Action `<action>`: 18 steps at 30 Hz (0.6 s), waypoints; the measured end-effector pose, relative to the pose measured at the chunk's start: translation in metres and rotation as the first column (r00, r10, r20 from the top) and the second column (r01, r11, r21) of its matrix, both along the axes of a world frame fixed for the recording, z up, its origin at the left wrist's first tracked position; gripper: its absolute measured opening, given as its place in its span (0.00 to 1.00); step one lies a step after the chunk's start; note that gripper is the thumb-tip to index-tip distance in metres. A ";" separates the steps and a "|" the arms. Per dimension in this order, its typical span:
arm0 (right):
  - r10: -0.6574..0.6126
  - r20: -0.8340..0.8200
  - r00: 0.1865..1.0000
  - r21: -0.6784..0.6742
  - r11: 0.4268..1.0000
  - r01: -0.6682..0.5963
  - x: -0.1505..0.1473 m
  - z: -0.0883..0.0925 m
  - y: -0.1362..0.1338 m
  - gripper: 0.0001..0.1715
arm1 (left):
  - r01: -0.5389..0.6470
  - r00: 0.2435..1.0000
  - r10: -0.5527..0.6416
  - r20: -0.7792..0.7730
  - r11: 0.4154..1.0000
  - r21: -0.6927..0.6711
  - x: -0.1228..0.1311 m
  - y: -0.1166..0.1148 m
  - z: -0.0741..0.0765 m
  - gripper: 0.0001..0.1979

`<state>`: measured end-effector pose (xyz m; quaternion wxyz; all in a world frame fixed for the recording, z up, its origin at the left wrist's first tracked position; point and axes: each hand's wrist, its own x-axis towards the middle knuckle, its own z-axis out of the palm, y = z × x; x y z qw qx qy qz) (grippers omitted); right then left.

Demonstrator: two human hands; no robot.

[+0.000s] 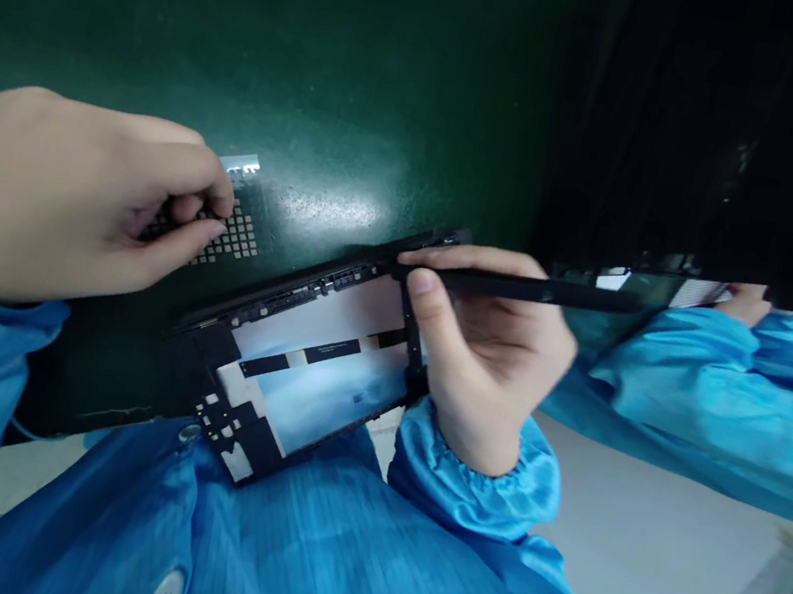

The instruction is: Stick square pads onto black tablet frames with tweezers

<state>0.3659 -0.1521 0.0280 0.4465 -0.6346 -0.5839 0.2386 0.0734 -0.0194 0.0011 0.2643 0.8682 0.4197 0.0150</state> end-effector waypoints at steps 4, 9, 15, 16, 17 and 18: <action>0.239 -0.053 0.970 -0.053 0.969 -0.241 -0.007 0.023 0.031 0.05 | 0.070 0.997 -0.069 -0.022 0.994 0.082 0.008 0.000 0.011 0.24; 0.569 -0.137 0.811 -0.181 0.790 -0.585 -0.026 0.004 0.089 0.11 | 0.051 0.997 -0.049 -0.052 0.998 0.037 0.011 0.001 0.014 0.27; 0.612 -0.212 0.762 -0.236 0.724 -0.648 -0.031 -0.017 0.110 0.15 | 0.057 0.989 -0.056 -0.138 0.998 0.004 0.010 0.001 0.012 0.18; 0.617 -0.208 0.759 -0.232 0.722 -0.651 -0.030 -0.016 0.109 0.16 | 0.056 0.988 -0.055 -0.144 0.998 -0.001 0.011 0.001 0.013 0.17; 0.621 -0.202 0.757 -0.227 0.722 -0.653 -0.029 -0.015 0.108 0.17 | 0.055 0.987 -0.056 -0.151 0.998 -0.008 0.012 0.001 0.014 0.16; 0.623 -0.196 0.757 -0.223 0.723 -0.653 -0.029 -0.015 0.107 0.18 | 0.054 0.986 -0.056 -0.157 0.998 -0.016 0.013 0.001 0.015 0.16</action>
